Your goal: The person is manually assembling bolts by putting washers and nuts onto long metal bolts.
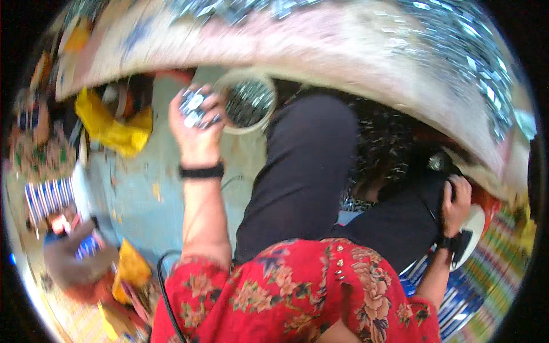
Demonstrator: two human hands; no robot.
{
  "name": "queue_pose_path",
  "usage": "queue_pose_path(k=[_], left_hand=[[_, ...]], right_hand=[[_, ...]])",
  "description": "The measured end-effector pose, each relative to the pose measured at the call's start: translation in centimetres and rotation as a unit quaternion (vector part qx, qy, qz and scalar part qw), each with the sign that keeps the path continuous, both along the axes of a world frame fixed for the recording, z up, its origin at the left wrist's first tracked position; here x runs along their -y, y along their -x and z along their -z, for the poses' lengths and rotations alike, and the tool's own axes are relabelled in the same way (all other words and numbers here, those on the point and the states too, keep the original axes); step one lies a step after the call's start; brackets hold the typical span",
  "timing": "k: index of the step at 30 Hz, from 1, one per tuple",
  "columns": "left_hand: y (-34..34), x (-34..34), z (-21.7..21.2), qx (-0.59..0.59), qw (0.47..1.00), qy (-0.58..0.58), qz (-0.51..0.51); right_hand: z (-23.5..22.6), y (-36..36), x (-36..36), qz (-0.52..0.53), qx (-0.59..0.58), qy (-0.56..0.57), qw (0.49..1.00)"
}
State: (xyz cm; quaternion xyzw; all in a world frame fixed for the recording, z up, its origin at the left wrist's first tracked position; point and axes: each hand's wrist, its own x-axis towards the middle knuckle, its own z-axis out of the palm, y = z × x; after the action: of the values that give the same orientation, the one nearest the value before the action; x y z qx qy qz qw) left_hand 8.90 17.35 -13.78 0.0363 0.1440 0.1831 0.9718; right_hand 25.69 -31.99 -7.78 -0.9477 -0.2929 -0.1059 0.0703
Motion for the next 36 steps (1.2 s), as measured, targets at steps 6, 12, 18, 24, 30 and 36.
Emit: queue_pose_path(k=[6, 12, 18, 24, 30, 36], left_hand=[[-5.1, 2.6, -9.7, 0.083, 0.992, -0.072, 0.067], [-21.4, 10.5, -14.2, 0.065, 0.972, -0.105, 0.2], [-31.5, 16.2, -12.4, -0.046, 0.921, -0.367, 0.125], [-29.6, 18.9, -15.1, -0.084, 0.872, -0.436, 0.206], [-25.0, 15.9, -14.9, -0.027, 0.857, -0.469, 0.214], [-12.4, 13.7, -14.7, -0.078, 0.724, -0.625, 0.281]], right_hand=[[0.7, 0.6, -1.0, 0.006, 0.022, -0.082, 0.996], [0.0, 1.4, 1.6, 0.029, 0.038, -0.141, 0.989], [0.0, 1.6, 2.8, 0.026, 0.042, -0.202, 0.978], [0.3, 1.7, 4.6, 0.047, 0.042, -0.208, 0.976], [1.0, 1.3, 5.9, 0.029, 0.021, -0.228, 0.973], [-0.4, -1.4, 7.5, 0.068, -0.013, -0.341, 0.938]])
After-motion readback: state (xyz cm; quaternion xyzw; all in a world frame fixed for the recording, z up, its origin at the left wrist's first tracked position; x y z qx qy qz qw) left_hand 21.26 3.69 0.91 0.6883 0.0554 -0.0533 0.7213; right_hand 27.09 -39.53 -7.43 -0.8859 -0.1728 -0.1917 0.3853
